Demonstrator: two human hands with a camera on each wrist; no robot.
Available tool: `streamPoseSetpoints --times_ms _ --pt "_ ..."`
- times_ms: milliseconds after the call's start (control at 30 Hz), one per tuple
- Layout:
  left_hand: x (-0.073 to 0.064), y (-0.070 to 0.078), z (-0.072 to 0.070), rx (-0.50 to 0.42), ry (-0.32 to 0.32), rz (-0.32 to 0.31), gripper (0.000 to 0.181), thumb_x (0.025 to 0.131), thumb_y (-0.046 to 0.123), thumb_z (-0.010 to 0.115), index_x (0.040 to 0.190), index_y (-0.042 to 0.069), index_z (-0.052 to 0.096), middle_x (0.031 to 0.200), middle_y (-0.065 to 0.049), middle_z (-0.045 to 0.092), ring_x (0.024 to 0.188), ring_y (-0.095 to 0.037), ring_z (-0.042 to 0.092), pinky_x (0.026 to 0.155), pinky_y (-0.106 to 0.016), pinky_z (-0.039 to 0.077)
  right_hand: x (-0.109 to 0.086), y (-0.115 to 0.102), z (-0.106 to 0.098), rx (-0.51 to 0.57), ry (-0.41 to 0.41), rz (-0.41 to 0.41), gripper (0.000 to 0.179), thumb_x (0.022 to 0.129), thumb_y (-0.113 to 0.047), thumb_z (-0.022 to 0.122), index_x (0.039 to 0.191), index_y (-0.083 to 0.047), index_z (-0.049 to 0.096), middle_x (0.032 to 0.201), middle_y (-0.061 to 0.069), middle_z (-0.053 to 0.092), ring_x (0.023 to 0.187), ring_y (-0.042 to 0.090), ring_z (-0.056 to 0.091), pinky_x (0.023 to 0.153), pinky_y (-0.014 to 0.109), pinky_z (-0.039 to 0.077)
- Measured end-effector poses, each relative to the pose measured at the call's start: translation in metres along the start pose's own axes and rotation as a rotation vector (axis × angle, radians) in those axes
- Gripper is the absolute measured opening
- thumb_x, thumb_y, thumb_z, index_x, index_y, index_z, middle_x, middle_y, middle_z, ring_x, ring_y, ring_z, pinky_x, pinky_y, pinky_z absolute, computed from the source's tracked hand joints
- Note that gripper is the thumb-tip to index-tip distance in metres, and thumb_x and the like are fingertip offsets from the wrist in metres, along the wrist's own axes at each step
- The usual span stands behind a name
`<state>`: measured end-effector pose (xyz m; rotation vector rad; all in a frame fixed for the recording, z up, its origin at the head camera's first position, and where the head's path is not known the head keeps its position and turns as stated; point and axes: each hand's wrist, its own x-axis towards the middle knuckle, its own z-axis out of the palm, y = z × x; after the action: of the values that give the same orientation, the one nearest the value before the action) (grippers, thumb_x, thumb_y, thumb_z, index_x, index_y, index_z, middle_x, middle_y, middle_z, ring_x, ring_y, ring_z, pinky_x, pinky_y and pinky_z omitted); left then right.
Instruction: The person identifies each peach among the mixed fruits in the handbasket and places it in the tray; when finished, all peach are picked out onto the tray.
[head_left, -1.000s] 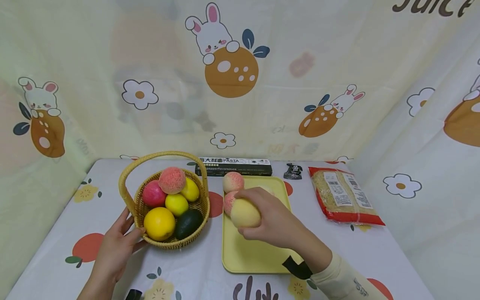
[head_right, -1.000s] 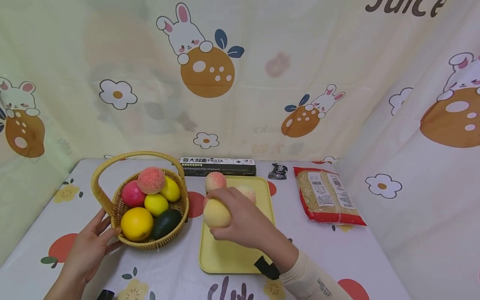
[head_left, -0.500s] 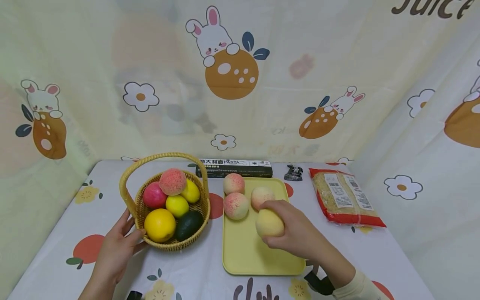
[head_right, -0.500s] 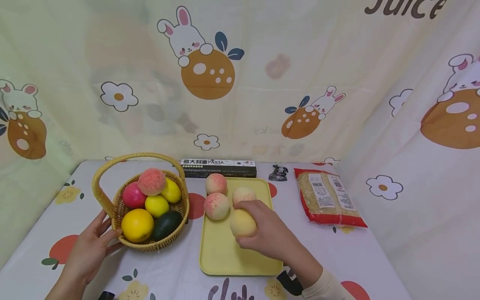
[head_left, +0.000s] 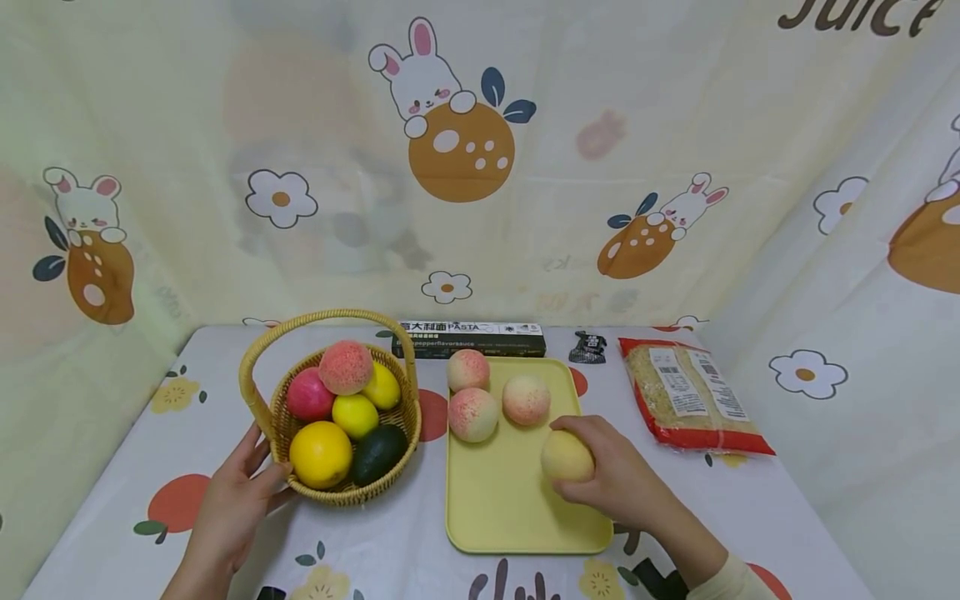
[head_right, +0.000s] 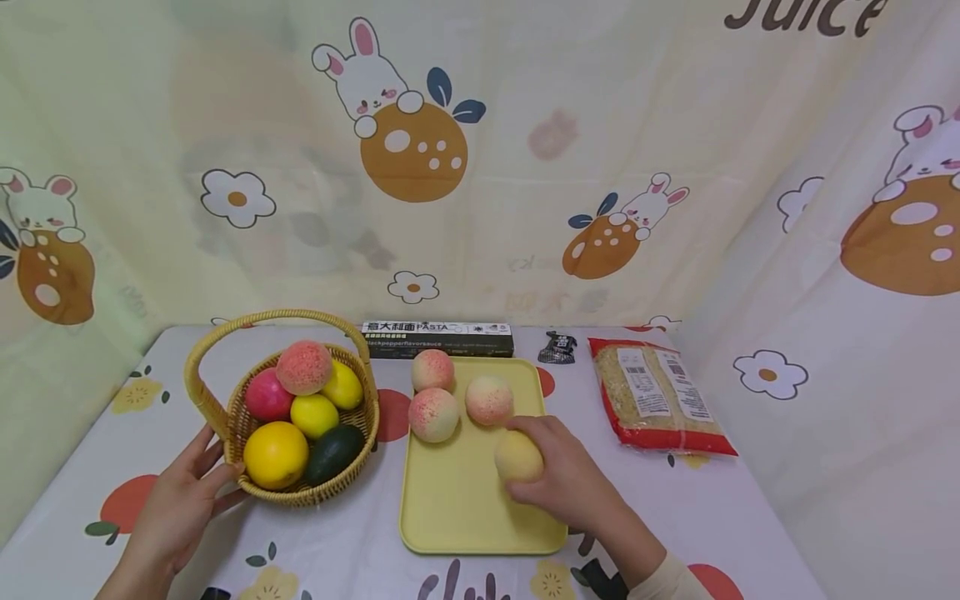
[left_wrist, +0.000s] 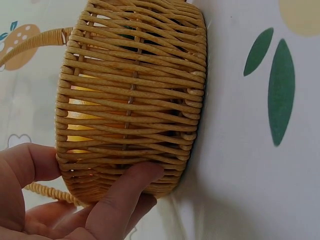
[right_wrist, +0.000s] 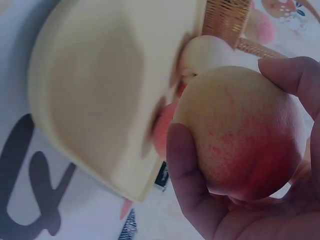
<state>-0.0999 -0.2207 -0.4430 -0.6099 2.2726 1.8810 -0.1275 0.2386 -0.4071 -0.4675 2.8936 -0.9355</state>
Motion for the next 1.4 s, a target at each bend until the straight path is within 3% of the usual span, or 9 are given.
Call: streamPoseSetpoints --times_ms 200,533,1133,1400 --pt "0.0 -0.001 0.0 0.001 -0.005 -0.008 0.091 0.105 0.01 0.057 0.168 0.039 -0.002 0.176 -0.02 0.017 0.152 -0.049 0.04 0.099 -0.053 0.059 0.006 0.008 0.008 -0.002 0.033 0.049 0.068 0.076 -0.025 0.09 0.138 -0.016 0.065 0.128 0.017 0.058 0.099 0.024 0.059 0.08 0.034 0.054" --pt "-0.002 0.0 -0.001 -0.008 -0.004 0.002 0.092 0.103 0.011 0.057 0.168 0.039 -0.001 0.176 -0.018 0.018 0.152 -0.05 0.041 0.099 -0.053 0.059 0.016 0.017 0.019 0.008 0.0 0.088 0.069 0.08 -0.029 0.089 0.143 -0.015 0.064 0.128 0.015 0.061 0.1 0.023 0.059 0.083 0.034 0.053" --pt "0.002 -0.001 -0.001 -0.009 -0.009 0.005 0.091 0.104 0.01 0.057 0.168 0.041 -0.001 0.177 -0.017 0.017 0.153 -0.048 0.041 0.1 -0.053 0.058 0.019 0.02 0.019 0.029 -0.038 0.15 0.08 0.085 -0.039 0.087 0.152 -0.012 0.054 0.137 0.016 0.06 0.1 0.022 0.058 0.081 0.033 0.053" --pt "0.001 -0.002 0.0 -0.003 -0.003 0.003 0.091 0.104 0.01 0.057 0.168 0.04 -0.001 0.177 -0.018 0.018 0.152 -0.048 0.041 0.1 -0.053 0.058 0.018 0.022 0.017 -0.019 -0.019 0.164 0.08 0.084 -0.04 0.088 0.151 -0.012 0.055 0.142 0.016 0.06 0.109 0.025 0.059 0.09 0.041 0.056"
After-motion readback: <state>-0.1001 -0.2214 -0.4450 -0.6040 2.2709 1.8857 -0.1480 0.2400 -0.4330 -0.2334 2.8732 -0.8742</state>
